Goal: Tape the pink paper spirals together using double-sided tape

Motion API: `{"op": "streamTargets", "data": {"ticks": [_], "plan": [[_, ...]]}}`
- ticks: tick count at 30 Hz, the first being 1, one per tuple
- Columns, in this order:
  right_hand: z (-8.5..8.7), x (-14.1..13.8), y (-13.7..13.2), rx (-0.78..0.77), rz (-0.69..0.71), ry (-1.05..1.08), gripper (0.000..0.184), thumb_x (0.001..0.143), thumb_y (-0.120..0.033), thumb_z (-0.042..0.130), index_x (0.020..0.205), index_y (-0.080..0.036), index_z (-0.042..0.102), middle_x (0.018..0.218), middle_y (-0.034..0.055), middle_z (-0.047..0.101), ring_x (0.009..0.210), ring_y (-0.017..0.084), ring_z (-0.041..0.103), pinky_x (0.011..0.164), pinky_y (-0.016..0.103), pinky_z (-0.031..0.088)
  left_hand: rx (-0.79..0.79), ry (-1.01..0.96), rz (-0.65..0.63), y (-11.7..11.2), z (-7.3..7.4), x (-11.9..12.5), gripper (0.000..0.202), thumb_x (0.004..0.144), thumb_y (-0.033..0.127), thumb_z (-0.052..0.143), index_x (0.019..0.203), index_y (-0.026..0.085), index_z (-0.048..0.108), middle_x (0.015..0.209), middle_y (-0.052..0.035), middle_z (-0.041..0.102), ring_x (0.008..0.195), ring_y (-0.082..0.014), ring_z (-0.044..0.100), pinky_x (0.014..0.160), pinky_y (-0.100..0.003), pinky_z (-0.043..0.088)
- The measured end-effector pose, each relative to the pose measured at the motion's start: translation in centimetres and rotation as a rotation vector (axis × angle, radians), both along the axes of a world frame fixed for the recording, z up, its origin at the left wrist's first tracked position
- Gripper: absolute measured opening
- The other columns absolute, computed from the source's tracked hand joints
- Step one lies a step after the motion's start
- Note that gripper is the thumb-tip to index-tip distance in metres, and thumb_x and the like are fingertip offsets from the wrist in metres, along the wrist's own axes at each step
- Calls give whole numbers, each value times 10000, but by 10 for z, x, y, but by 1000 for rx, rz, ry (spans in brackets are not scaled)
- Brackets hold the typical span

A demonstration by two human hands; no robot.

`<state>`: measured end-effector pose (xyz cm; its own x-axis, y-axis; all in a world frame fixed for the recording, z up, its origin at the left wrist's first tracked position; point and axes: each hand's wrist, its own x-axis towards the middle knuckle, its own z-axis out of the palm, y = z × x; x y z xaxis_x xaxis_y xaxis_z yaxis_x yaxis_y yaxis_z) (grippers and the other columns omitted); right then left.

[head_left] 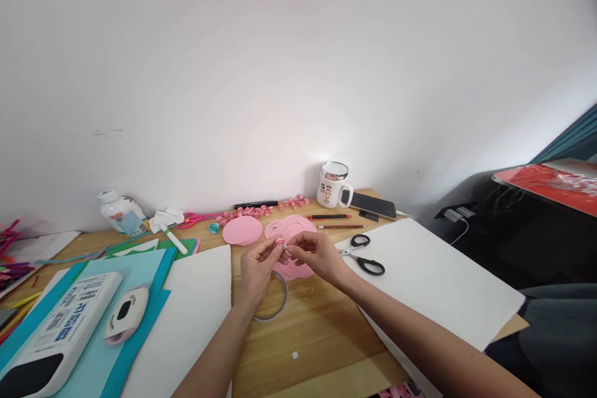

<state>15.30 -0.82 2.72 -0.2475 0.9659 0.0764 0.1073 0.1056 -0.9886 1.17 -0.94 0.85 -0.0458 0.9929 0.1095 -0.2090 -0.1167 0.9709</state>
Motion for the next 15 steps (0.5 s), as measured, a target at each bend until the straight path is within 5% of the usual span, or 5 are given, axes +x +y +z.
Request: {"op": "streamTargets", "data": {"ticks": [6,15], "plan": [[-6,-7,4,28,-58,1,197,707,-333,592,675,-141,561,667,18,589,610,122,563,569,260,508,4,66,-11,0,2,-2,269,633,270,697,860,126,700,596,-25,678,517,-144,611,549,-255,506],[8,6,5,120,-53,-136,149,740,-279,532,657,-156,546,709,18,569,686,130,538,638,261,477,-39,-39,-45,-2,1,1,308,637,300,699,882,113,694,749,-80,716,647,-228,671,618,-363,555]]}}
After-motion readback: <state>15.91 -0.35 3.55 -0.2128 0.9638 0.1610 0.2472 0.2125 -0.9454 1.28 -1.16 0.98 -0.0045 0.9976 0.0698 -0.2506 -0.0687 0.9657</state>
